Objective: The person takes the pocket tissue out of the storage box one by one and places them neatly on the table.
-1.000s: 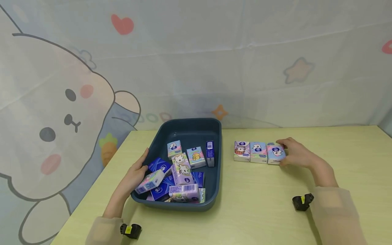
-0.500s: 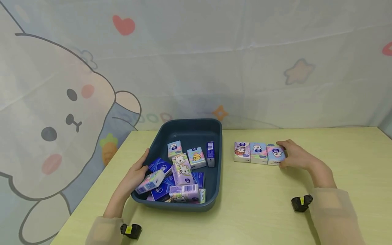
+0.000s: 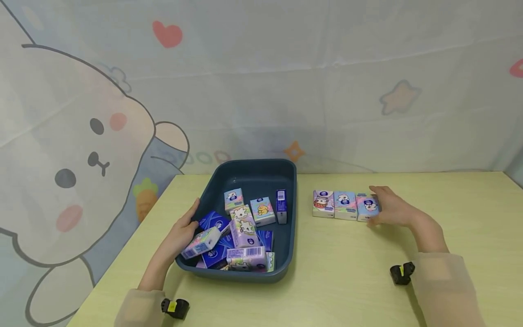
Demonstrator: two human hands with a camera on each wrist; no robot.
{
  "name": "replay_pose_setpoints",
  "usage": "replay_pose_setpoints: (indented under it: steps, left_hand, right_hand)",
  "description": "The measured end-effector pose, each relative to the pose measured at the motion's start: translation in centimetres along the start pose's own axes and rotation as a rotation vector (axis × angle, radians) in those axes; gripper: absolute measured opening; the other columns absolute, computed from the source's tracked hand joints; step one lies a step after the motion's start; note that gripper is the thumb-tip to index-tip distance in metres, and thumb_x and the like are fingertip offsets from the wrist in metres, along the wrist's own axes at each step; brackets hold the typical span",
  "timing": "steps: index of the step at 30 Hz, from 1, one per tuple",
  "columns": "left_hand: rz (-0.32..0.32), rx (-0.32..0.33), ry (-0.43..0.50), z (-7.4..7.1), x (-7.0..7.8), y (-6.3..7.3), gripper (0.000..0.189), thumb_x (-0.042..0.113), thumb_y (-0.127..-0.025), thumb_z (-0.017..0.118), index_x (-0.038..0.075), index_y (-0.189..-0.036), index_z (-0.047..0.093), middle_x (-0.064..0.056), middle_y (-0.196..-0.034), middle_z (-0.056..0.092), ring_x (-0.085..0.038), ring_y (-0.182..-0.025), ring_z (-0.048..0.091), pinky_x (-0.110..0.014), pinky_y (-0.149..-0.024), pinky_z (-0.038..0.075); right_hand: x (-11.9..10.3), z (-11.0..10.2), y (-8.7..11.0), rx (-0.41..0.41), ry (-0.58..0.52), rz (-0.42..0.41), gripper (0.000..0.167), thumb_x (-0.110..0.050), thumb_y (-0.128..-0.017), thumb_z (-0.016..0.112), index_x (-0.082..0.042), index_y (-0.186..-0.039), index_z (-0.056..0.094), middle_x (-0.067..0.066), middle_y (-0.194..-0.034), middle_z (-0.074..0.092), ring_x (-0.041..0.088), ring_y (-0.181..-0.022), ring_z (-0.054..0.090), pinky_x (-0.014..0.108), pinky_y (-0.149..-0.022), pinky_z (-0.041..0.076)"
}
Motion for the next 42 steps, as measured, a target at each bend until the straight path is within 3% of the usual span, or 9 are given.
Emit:
replay_pose_setpoints:
  steps: [12,22,34,42]
  left_hand:
    - [0.009,0.006,-0.001,0.0,0.1,-0.1,0.06,0.007,-0.099,0.029,0.014,-0.156,0.01,-0.013,-0.163,0.009,-0.035,-0.15,0.007,-0.052,-0.121,0.009]
    - [0.01,0.003,0.0,0.1,0.1,-0.3,0.06,0.007,-0.099,0.029,0.014,-0.156,0.009,-0.011,-0.163,0.009,-0.034,-0.15,0.007,-0.051,-0.121,0.009]
    - [0.002,0.003,-0.015,-0.1,0.0,-0.3,0.061,0.007,-0.099,0.029,0.014,-0.156,0.008,-0.012,-0.163,0.008,-0.034,-0.15,0.007,-0.051,-0.121,0.009]
    - [0.003,0.004,-0.008,0.2,-0.1,-0.3,0.061,0.007,-0.099,0.03,0.015,-0.156,0.009,-0.012,-0.163,0.009,-0.034,-0.15,0.007,-0.051,-0.121,0.009]
  right_hand:
    - [-1.6,-0.6,0.2,-0.007,0.014,-0.007,0.105,-0.031,-0.077,0.077,0.013,-0.147,0.014,0.041,-0.148,0.014,0.061,-0.131,0.022,0.075,-0.099,0.027]
    - [-4.3,-0.8,0.1,-0.015,0.047,-0.038,0.1,-0.027,-0.078,0.077,0.013,-0.147,0.017,0.038,-0.15,0.013,0.059,-0.133,0.022,0.072,-0.101,0.03]
    - [-11.0,-1.1,0.0,0.024,0.053,-0.107,0.09,-0.027,-0.083,0.072,0.006,-0.15,0.02,0.028,-0.156,0.017,0.051,-0.14,0.023,0.067,-0.108,0.027]
    - [-15.5,0.0,-1.1,0.052,0.061,-0.172,0.082,-0.031,-0.088,0.066,0.002,-0.15,0.024,0.026,-0.156,0.023,0.046,-0.143,0.021,0.063,-0.112,0.025]
Point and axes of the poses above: each hand's wrist, its own y-axis away from the middle knuckle, its own z-axis out of the palm, x = y × z, the point moved 8 cm from there along -y, towards the middle knuckle
